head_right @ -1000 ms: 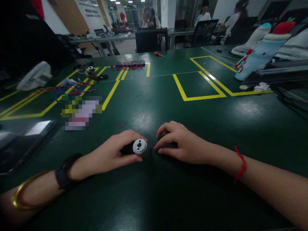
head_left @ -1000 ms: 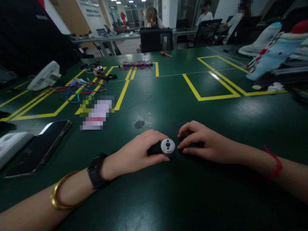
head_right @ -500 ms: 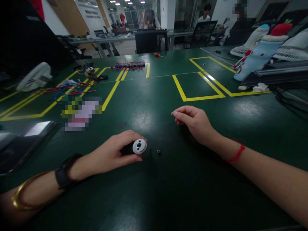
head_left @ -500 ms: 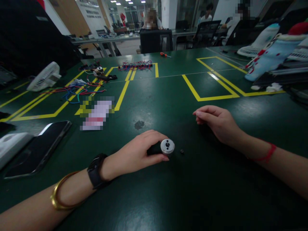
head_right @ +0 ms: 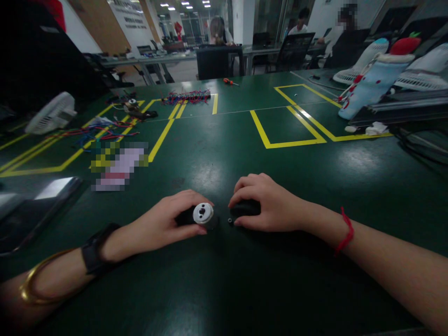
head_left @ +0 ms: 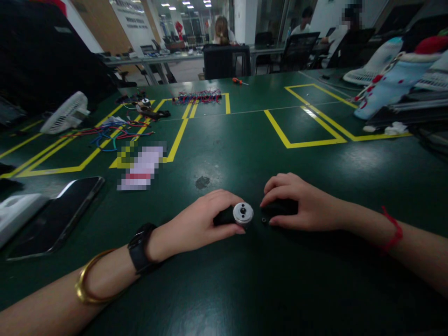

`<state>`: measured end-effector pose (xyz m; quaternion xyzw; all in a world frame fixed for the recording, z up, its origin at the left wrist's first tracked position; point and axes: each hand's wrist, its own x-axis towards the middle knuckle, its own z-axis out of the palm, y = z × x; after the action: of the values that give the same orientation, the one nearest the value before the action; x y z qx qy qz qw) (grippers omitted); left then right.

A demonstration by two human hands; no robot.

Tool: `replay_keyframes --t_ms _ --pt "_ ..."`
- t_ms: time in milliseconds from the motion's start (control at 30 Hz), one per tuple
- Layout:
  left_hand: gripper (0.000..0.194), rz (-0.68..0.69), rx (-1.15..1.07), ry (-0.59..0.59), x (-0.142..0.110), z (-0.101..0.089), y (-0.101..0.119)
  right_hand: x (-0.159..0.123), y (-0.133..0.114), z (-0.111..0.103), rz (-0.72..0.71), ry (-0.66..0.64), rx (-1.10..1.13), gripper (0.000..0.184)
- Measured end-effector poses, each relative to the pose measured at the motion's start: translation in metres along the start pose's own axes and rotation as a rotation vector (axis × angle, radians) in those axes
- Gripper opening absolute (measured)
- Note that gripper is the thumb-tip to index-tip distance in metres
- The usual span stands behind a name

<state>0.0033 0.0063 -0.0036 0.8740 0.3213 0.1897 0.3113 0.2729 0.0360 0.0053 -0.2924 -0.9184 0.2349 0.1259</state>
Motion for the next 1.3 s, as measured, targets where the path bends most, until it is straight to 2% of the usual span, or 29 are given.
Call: replay_keyframes --t_ms 167,300,433,533,733,900,1000,1067,1167,1233,1300 --pt "0.033 0.002 -0.006 0.005 0.000 0.000 0.001 0.001 -0.008 0.004 -0.008 -0.023 -0.010 0.029" --pt "0.032 -0.001 -0.010 0.006 0.001 -0.001 0.002 0.003 -0.009 0.011 0.009 0.027 0.014 0.015" --pt "0.030 0.008 -0.005 0.008 0.001 -0.001 0.002 0.010 -0.023 0.017 0.019 0.275 0.192 0.010" --pt "0.028 0.012 0.009 0.013 0.001 0.000 0.001 0.016 -0.037 0.018 0.007 0.413 0.203 0.012" --pt "0.026 0.005 0.015 0.020 0.001 0.000 0.002 0.020 -0.048 0.018 -0.008 0.383 0.094 0.012" --pt "0.029 0.000 0.007 0.008 0.001 0.000 0.002 0.014 -0.048 0.014 -0.104 0.390 -0.073 0.018" --pt "0.029 -0.006 0.003 0.003 0.000 0.000 0.003 0.011 -0.047 0.011 -0.124 0.373 -0.042 0.017" --pt "0.029 -0.001 -0.004 0.001 0.000 -0.001 0.003 0.009 -0.045 0.008 -0.102 0.371 0.036 0.012" --pt "0.029 0.010 -0.007 0.005 0.001 -0.001 0.002 0.008 -0.031 0.004 -0.012 0.436 0.183 0.011" --pt "0.032 0.015 -0.007 0.008 0.001 -0.001 0.002 0.008 -0.013 0.002 0.102 0.497 0.287 0.016" --pt "0.033 0.013 -0.010 0.010 0.000 -0.001 0.001 0.008 0.008 0.003 0.286 0.553 0.412 0.021"
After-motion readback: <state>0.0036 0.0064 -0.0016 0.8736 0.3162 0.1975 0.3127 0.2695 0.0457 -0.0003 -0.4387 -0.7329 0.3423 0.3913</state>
